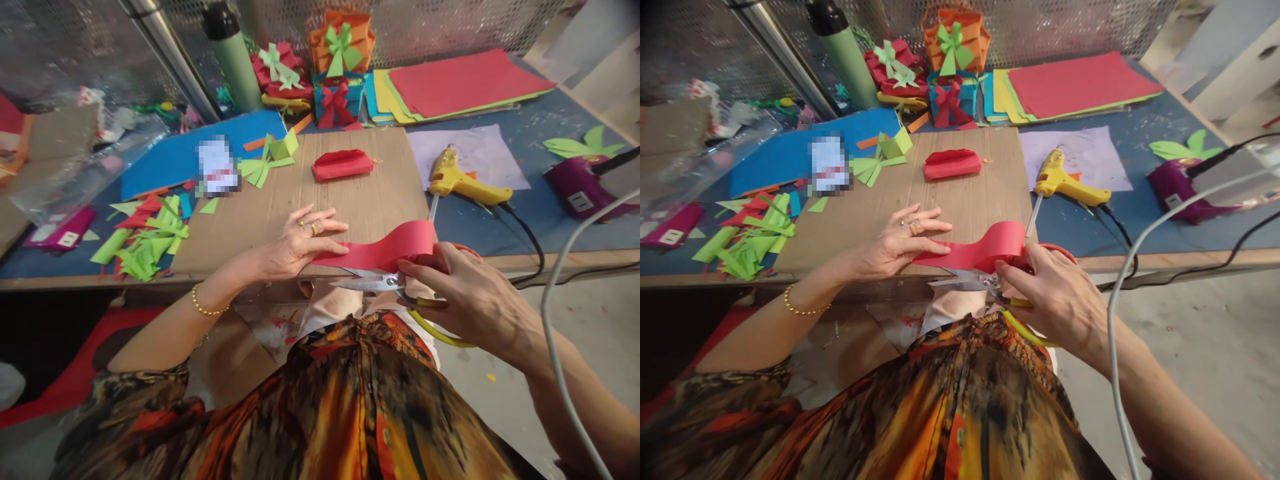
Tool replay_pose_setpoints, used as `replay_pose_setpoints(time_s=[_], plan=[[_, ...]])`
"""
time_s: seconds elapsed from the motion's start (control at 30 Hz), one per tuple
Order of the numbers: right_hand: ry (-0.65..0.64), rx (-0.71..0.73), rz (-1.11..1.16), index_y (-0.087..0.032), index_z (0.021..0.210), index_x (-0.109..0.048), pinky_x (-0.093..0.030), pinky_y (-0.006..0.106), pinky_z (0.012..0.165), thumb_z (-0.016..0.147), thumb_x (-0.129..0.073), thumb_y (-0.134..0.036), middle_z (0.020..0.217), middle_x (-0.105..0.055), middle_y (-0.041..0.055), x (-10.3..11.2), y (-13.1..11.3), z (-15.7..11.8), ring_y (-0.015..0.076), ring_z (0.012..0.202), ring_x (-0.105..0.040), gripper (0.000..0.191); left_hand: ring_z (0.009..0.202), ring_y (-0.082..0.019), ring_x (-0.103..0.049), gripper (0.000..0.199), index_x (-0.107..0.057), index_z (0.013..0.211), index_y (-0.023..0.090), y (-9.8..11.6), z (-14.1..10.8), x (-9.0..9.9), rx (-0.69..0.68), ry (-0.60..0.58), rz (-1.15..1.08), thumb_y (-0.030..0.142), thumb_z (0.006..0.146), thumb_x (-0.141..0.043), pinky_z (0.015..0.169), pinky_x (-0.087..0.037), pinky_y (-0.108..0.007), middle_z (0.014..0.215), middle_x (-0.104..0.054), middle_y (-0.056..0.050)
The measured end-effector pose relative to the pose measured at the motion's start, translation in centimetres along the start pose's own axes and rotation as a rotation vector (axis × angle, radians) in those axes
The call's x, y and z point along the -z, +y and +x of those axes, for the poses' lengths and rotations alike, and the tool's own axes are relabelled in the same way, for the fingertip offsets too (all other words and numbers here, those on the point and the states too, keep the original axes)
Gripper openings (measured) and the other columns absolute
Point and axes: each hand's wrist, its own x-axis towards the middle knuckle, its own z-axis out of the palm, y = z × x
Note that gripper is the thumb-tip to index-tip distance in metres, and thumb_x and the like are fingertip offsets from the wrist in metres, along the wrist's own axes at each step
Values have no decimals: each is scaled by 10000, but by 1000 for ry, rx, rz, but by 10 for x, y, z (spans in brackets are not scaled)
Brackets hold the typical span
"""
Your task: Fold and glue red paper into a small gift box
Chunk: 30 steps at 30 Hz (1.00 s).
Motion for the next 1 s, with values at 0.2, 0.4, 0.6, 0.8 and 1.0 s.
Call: replay_pose_setpoints(time_s=[0.2, 0.4, 0.6, 0.8, 1.0], plan=[[-45, 9, 5, -155, 1044, -722, -468, 323, 655, 928, -691, -279, 880, -594, 83, 1, -6, 16, 223, 751, -593, 173, 1589, -259, -379, 424, -733, 1293, 337, 0, -1, 0, -11, -10, 0, 117, 1028, -485, 1322, -201, -564, 1548, -613, -38], [-52, -33, 42, -173, 990, -704, -440, 311, 633, 903, -709, -277, 922, -607, 94, -1, -8, 11, 208, 734, -587, 136, 1581, -266, -389, 440, -737, 1291, 340, -3, -1, -3, -28, 7, 29, 111, 1018, -481, 1302, -254, -544, 1542, -615, -37], [-65, -37, 11, -168, 989, -704, -436, 320, 636, 916, -668, -269, 898, -597, 91, -2, -13, 21, 216, 726, -583, 130, 1580, -270, -391, 447, -741, 1283, 346, -3, 0, -3, -25, 4, 5, 100, 993, -506, 1295, -274, -540, 1543, -611, -31], [-66, -19, 25, -172, 947, -695, -429, 309, 608, 906, -652, -230, 875, -581, 81, 0, -13, 21, 204, 695, -570, 84, 1582, -274, -387, 446, -747, 1283, 346, -2, 1, -2, -27, -4, -9, 107, 1002, -496, 1299, -272, -555, 1548, -605, -40], [-67, -34, 28, -175, 947, -682, -401, 306, 607, 890, -646, -197, 898, -581, 82, -1, -14, 24, 193, 698, -545, 70, 1583, -280, -391, 497, -731, 1324, 386, -5, 3, 8, -46, -71, -17, 77, 1001, -513, 1286, -305, -563, 1564, -593, -42]])
